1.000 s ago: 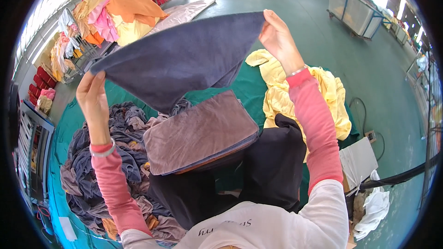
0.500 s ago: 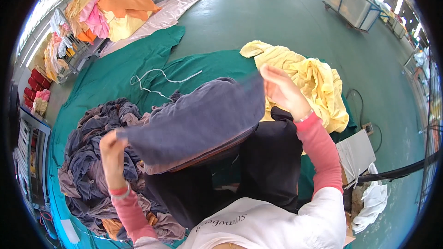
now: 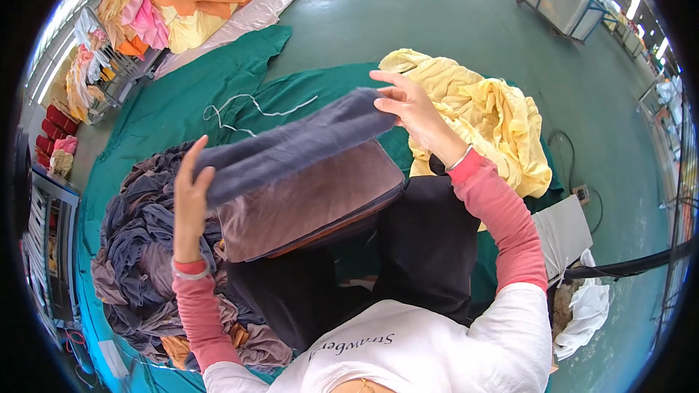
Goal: The person picks up pieces of fabric from a large pile on a green mat, unfolds them to check their size, and stacks them one by one into a neat pile.
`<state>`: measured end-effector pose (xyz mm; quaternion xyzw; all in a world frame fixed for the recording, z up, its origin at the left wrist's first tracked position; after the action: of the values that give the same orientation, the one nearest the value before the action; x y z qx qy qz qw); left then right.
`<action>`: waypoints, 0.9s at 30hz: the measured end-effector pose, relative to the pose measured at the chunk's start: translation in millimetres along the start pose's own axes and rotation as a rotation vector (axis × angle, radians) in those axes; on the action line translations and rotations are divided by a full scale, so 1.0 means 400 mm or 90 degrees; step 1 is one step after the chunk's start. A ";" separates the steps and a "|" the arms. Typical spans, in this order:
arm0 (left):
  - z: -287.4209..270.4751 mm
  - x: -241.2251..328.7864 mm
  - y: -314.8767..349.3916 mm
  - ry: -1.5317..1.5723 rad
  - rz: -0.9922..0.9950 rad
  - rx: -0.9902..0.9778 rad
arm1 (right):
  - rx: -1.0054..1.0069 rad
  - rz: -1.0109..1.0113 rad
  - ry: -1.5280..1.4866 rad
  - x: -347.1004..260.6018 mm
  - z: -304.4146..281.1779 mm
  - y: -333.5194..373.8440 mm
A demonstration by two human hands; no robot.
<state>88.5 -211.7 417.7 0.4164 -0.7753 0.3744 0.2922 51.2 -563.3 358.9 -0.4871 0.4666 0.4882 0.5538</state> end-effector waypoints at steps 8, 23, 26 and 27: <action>-0.008 -0.029 0.165 -0.439 -0.117 -0.197 | -0.118 -0.064 0.704 -0.004 0.103 0.131; 0.139 -0.135 0.077 -0.179 0.122 -0.146 | -0.366 -0.176 0.949 0.135 0.292 0.033; -0.036 -0.297 0.157 -0.050 -0.001 0.033 | -0.386 -0.193 0.957 0.134 0.286 0.047; -0.092 -0.387 0.219 -0.149 -0.038 0.073 | -0.381 -0.190 0.953 0.133 0.287 0.050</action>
<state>92.5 -82.6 289.8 0.4962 -0.7684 0.3585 0.1865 40.6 -443.3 314.8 -0.8681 0.4929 0.0584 0.0014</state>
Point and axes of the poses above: each hand's wrist, its own y-axis away from the middle knuckle, its own z-axis out of the palm, x = y × z, the point moved 9 cm from there along -y, towards the middle knuckle, and after that the axes turned 4 degrees about -x, right-handed, at the moved point
